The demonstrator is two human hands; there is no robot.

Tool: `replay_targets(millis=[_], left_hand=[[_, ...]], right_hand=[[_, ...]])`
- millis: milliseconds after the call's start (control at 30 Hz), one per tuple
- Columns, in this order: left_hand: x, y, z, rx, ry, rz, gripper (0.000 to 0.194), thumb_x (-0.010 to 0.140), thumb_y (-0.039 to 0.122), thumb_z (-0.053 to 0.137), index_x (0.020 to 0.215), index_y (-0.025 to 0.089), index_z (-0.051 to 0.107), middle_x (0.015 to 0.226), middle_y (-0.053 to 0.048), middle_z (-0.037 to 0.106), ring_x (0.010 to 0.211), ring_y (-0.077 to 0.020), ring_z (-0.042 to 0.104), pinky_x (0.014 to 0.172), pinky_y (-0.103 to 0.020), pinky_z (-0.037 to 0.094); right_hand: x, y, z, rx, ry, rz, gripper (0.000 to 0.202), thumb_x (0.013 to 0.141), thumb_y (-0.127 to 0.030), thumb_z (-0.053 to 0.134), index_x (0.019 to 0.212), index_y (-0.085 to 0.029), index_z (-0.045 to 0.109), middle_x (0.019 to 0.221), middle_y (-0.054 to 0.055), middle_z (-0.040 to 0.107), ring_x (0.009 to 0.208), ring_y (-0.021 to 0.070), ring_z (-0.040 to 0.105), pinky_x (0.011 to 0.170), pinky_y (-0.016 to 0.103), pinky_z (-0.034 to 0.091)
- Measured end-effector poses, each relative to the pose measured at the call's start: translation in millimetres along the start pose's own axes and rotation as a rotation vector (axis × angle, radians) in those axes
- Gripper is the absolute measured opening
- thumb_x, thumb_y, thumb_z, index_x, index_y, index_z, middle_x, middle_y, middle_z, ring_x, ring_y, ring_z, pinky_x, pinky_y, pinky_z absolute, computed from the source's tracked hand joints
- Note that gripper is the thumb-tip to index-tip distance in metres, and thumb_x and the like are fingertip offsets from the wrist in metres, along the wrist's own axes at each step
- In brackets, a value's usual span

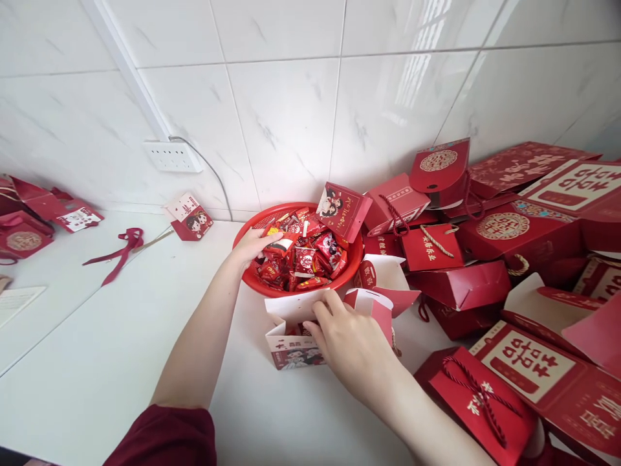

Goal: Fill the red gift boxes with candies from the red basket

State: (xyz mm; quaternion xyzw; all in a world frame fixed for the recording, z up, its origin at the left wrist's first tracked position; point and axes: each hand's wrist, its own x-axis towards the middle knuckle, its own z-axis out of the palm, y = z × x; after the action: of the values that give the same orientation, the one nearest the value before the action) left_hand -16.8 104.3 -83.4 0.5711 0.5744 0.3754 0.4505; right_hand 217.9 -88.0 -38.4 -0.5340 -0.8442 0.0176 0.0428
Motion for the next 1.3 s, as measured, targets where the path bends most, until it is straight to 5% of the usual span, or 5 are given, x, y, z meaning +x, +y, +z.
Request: replay_targets(millis=[333, 533, 700, 1000, 1300], left_hand=[[1, 1, 2.6, 0.156, 0.162, 0.220, 0.048, 0.090, 0.056, 0.045, 0.122, 0.022, 0.053, 0.112, -0.010, 0.069, 0.093, -0.0158, 0.067, 0.078, -0.027, 0.052], [-11, 7, 11.1, 0.492, -0.264, 0.184, 0.024, 0.074, 0.036, 0.062, 0.062, 0.016, 0.069, 0.060, -0.003, 0.067, 0.062, -0.0185, 0.063, 0.063, -0.027, 0.047], [-19, 19, 15.8, 0.661, -0.560, 0.241, 0.046, 0.063, 0.033, 0.073, 0.107, 0.020, 0.069, 0.110, -0.004, 0.071, 0.098, -0.0229, 0.065, 0.082, -0.027, 0.050], [-15, 9, 33.6, 1.072, -0.640, 0.122, 0.050, 0.063, 0.055, 0.070, 0.097, 0.018, 0.067, 0.103, -0.014, 0.070, 0.088, -0.0312, 0.064, 0.075, -0.035, 0.047], [-9, 15, 36.8, 0.956, -0.932, 0.046, 0.010, 0.063, 0.026, 0.063, 0.067, 0.020, 0.069, 0.071, -0.003, 0.071, 0.065, -0.0215, 0.061, 0.058, -0.027, 0.042]], right_hand=[[-3, -1, 1, -0.011, 0.001, -0.006, 0.022, 0.101, -0.029, 0.041, 0.099, -0.017, 0.060, 0.110, 0.007, 0.061, 0.067, 0.0185, 0.066, 0.043, 0.030, 0.036], [-2, -1, 0, -0.023, -0.001, -0.008, 0.022, 0.101, -0.027, 0.040, 0.098, -0.016, 0.060, 0.109, 0.009, 0.061, 0.069, 0.0188, 0.066, 0.044, 0.029, 0.039], [2, 1, 0, 0.004, -0.022, -0.026, 0.022, 0.101, -0.026, 0.040, 0.101, -0.017, 0.060, 0.110, 0.009, 0.061, 0.069, 0.0200, 0.066, 0.049, 0.031, 0.048], [7, 2, 1, 0.031, -0.064, -0.036, 0.026, 0.101, -0.023, 0.036, 0.103, -0.016, 0.061, 0.114, 0.011, 0.060, 0.079, 0.0227, 0.067, 0.056, 0.034, 0.054], [7, 4, 3, 0.022, -0.040, -0.043, 0.026, 0.102, -0.025, 0.036, 0.100, -0.017, 0.061, 0.111, 0.010, 0.061, 0.074, 0.0206, 0.066, 0.049, 0.030, 0.046]])
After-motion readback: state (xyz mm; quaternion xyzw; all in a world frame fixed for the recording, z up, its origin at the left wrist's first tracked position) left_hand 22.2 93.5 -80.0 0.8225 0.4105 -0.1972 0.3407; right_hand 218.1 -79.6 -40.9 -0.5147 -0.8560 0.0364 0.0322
